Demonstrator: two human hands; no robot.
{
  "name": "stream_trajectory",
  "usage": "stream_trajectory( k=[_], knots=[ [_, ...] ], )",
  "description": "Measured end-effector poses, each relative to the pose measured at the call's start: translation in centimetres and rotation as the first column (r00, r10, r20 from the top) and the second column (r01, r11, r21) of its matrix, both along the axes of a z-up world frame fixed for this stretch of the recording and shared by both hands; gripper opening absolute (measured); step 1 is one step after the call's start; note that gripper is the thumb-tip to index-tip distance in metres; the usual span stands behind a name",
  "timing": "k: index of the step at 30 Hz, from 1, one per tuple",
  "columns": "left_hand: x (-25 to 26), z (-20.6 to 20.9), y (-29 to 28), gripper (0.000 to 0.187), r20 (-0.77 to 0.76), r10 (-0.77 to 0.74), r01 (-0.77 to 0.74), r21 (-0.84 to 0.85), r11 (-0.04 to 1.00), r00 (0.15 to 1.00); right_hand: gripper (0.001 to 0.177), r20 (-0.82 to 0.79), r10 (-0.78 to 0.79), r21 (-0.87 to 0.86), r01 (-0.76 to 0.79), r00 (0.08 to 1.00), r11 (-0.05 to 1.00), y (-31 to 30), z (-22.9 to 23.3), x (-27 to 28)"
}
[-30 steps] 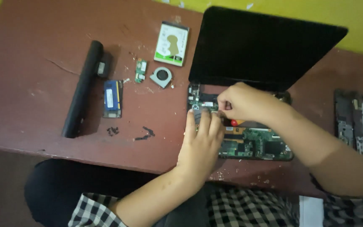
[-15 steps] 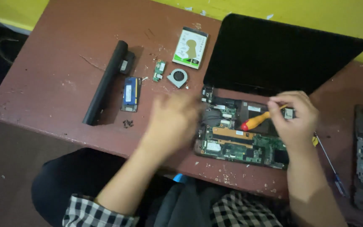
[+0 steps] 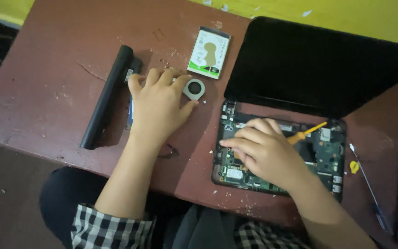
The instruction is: Connecting a fan cable and other internal components inside a laptop using a screwdriver.
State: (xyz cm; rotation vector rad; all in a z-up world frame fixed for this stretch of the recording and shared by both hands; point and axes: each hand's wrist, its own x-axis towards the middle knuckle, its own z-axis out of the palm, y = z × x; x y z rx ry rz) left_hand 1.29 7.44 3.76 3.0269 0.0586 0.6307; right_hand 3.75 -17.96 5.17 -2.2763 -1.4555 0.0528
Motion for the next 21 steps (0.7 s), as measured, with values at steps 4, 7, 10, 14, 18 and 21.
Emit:
stream_trajectory(
  k=[4, 7, 10, 14, 18, 21],
  knots=[
    [0.1, -1.0, -0.2, 0.047, 0.044, -0.014, 0.013, 0.018, 1.000, 0.999, 0.030, 0.081, -0.008, -0.077, 0.015, 0.997, 0.997, 0.0, 0.0, 0.1],
    [0.4, -1.5, -0.4, 0.045, 0.011, -0.015, 0.015, 0.027, 1.000, 1.000, 0.033, 0.087, 0.011, -0.107, -0.001, 0.996, 0.994, 0.8, -0.1, -0.1],
    [0.8, -1.5, -0.4, 0.036, 0.016, -0.007, 0.006, 0.016, 1.000, 1.000, 0.030, 0.152, 0.045, -0.080, -0.033, 0.987, 0.996, 0.9, -0.3, -0.1],
    [0.7, -1.1, -0.1, 0.030, 0.009, -0.059, 0.060, -0.092, 0.994, 0.998, 0.021, 0.069, 0.052, -0.044, -0.049, 0.996, 0.998, -0.4, -1.0, 0.7],
    [0.0, 0.1, -0.2, 0.024, 0.066, -0.126, 0.138, -0.231, 0.963, 0.990, 0.016, 0.025, -0.038, -0.018, 0.039, 0.999, 0.999, -2.1, 0.3, 2.2],
    [-0.3, 1.3, -0.7, 0.027, 0.093, -0.317, 0.327, -0.394, 0.859, 0.944, 0.023, 0.000, -0.062, 0.007, 0.062, 0.998, 0.998, -2.2, 1.3, 2.8]
  ],
)
